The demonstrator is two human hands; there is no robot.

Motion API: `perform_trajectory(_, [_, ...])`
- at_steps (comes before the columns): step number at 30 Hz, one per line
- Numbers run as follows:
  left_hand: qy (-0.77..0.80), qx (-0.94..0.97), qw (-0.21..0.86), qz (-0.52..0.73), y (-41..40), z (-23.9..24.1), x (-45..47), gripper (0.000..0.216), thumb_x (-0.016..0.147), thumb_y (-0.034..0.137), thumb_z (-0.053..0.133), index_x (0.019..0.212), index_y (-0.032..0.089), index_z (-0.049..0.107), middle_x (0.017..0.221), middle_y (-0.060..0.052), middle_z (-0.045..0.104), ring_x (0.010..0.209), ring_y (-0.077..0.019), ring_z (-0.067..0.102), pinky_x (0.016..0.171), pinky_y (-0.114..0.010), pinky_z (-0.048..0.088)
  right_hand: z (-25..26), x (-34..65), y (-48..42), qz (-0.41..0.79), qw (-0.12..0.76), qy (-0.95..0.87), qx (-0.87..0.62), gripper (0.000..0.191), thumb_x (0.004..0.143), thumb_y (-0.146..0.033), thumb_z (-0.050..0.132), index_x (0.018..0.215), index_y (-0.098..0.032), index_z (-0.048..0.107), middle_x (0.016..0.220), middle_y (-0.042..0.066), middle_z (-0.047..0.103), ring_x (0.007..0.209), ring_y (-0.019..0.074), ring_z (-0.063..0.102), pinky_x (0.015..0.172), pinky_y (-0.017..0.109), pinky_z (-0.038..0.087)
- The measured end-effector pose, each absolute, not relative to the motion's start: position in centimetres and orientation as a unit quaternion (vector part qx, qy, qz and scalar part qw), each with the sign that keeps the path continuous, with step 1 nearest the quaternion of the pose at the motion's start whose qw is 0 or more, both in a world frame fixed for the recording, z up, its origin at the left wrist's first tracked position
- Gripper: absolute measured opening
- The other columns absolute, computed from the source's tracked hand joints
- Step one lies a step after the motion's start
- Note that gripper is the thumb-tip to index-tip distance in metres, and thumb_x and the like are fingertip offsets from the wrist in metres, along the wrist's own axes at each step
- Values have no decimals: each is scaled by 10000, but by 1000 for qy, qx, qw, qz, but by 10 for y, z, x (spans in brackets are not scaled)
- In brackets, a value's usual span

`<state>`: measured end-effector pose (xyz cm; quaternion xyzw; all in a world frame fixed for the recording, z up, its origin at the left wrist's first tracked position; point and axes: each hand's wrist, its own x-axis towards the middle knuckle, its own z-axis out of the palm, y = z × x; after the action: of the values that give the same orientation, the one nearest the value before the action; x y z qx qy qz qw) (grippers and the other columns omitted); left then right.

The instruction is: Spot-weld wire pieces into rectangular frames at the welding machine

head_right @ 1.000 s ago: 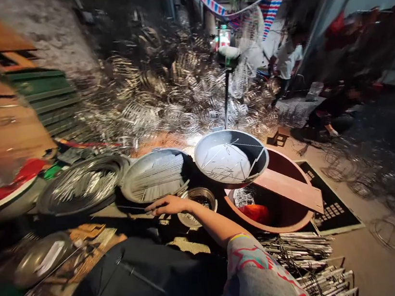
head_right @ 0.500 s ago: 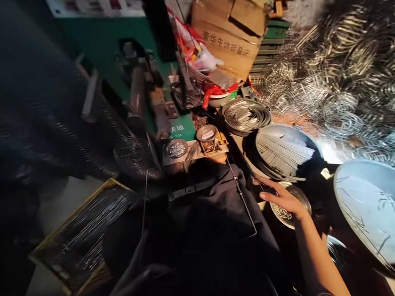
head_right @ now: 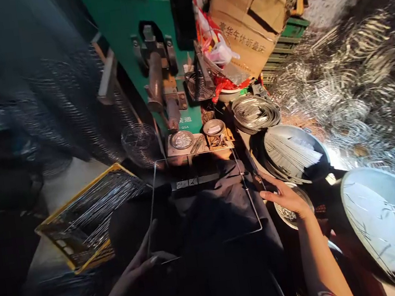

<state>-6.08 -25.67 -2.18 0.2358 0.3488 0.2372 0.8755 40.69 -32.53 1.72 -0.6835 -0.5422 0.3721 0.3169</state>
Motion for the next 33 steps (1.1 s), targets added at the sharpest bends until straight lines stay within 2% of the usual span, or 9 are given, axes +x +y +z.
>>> perform_trajectory(5, [361, 293, 844, 269, -260, -23, -60, 928, 855, 280, 702, 1594, 218, 144, 777, -92, 722, 673, -229, 651, 601, -278, 415, 7, 410, -321, 346, 294, -556, -697, 774, 845, -558, 687, 1507, -248, 433, 1547, 97, 424, 1452, 313, 353, 1223, 543, 215])
perform_trajectory(8, [362, 296, 837, 284, -259, -19, -55, 924, 881, 253, 655, 1599, 223, 75, 777, -82, 722, 680, -219, 648, 630, -283, 434, 6, 406, -318, 344, 285, -552, -704, 776, 839, -557, 693, 1501, -240, 443, 1543, 101, 432, 1450, 317, 355, 1222, 540, 221])
perform_trajectory(12, [345, 290, 840, 302, -256, -17, -56, 987, 857, 260, 671, 1597, 229, 20, 725, -72, 705, 617, -202, 627, 584, -265, 433, 12, 400, -318, 330, 287, -545, -715, 766, 838, -549, 694, 1494, -236, 453, 1542, 100, 434, 1441, 323, 371, 1220, 543, 225])
perform_trajectory(19, [414, 260, 782, 386, -256, -14, -67, 947, 858, 195, 662, 1583, 364, 75, 681, 1, 657, 557, -139, 533, 576, -246, 401, 28, 401, -314, 315, 339, -548, -697, 761, 835, -505, 715, 1495, -241, 445, 1503, 103, 491, 1418, 314, 413, 1213, 556, 243])
perform_trajectory(23, [410, 232, 781, 410, -265, -10, -54, 974, 846, 182, 675, 1582, 360, 63, 635, 14, 604, 549, -136, 518, 551, -232, 378, 34, 397, -304, 327, 355, -554, -678, 763, 836, -496, 717, 1499, -238, 440, 1470, 108, 530, 1387, 313, 457, 1199, 541, 294])
perform_trajectory(27, [411, 204, 779, 428, -265, -14, -50, 981, 829, 197, 695, 1587, 323, 84, 632, -3, 614, 551, -153, 537, 558, -252, 397, 43, 383, -294, 308, 335, -596, -662, 778, 831, -512, 716, 1504, -234, 441, 1476, 113, 520, 1401, 334, 434, 1200, 552, 287])
perform_trajectory(33, [404, 222, 790, 405, -261, -22, -60, 978, 842, 210, 694, 1581, 384, 77, 696, -23, 662, 583, -161, 562, 588, -263, 424, 60, 353, -288, 272, 273, -661, -644, 786, 822, -509, 723, 1510, -256, 438, 1515, 96, 468, 1376, 356, 462, 1161, 546, 369])
